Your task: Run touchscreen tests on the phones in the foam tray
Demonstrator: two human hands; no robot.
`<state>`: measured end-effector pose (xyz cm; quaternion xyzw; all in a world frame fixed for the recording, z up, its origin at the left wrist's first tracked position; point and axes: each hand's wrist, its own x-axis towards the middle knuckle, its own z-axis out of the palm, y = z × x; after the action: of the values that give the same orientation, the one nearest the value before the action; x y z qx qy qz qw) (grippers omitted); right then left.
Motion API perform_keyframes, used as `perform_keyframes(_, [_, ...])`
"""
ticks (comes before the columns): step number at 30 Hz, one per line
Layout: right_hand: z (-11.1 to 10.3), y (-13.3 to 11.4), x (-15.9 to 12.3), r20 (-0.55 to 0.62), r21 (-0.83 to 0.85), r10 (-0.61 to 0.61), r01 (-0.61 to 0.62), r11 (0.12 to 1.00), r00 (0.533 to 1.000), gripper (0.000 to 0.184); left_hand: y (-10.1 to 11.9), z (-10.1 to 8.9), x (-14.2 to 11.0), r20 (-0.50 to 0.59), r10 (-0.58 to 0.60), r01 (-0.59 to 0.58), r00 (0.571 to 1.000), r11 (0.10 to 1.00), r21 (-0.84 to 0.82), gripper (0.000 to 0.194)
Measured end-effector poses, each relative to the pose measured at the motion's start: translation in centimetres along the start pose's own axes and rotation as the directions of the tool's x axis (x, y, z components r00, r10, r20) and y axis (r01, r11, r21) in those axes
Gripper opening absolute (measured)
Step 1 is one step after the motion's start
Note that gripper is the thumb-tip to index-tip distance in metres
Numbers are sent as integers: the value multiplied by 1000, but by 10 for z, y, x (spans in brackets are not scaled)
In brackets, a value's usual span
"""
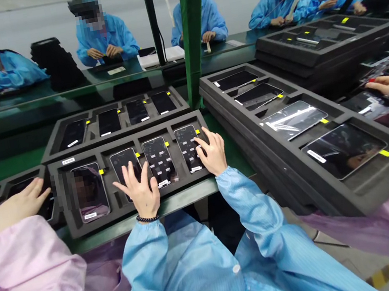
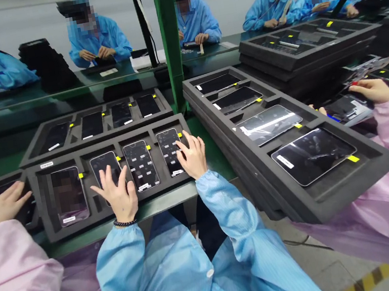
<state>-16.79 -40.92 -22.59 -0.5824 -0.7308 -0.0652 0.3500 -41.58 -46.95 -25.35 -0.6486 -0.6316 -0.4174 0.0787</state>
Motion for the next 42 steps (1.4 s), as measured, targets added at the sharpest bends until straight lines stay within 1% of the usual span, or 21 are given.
perform_keyframes(4, [0,-1,0,43,11,-60,60,998,997,39,2,3,6,55,31,-32,998,999,6,53])
perform_keyframes(8, [0,0,1,59,-10,-42,43,999,997,36,5,5,12,91,48,-50,995,999,16,53])
perform_keyframes(11, [2,-2,1,29,-4,-43,44,999,999,40,6,7,13,98,40,-43,994,999,26,53])
perform_keyframes(13, [4,-6,2,19,13,-68,68,998,998,42,6,8,13,101,25,-28,995,999,32,53])
perform_keyframes(16, [8,-13,4,37,37,-130,129,991,991,40,7,9,14,100,-7,2,995,999,46,53])
perform_keyframes(19, [11,-17,5,29,32,-158,157,987,987,38,8,9,15,107,-23,17,994,998,53,53])
perform_keyframes(22, [12,-18,5,11,32,-171,170,985,985,38,8,9,16,135,-20,11,991,998,64,53])
perform_keyframes(25, [12,-18,6,38,38,-186,185,982,982,37,8,8,17,181,-13,-1,983,997,78,53])
perform_keyframes(27, [12,-18,6,57,37,-179,177,983,982,36,9,9,18,185,-2,-12,983,997,72,52])
perform_keyframes(29, [12,-18,5,44,42,-153,151,988,987,38,11,12,22,178,25,-36,984,998,57,53])
perform_keyframes(32, [10,-16,1,-24,68,-106,107,992,994,42,15,17,28,227,88,-99,970,994,38,53])
perform_keyframes(34, [8,-12,-5,-68,77,-85,90,993,994,40,17,19,31,264,111,-123,958,992,29,52])
perform_keyframes(36, [6,-6,-13,-95,71,-71,78,994,993,38,16,17,30,248,109,-117,963,993,19,52])
perform_keyframes(39, [4,3,-23,-107,53,-54,60,997,993,37,11,10,20,142,84,-85,986,996,-1,53])
perform_keyframes(42, [4,7,-28,-86,30,-33,35,999,996,36,4,1,4,62,60,-60,996,998,-14,53])
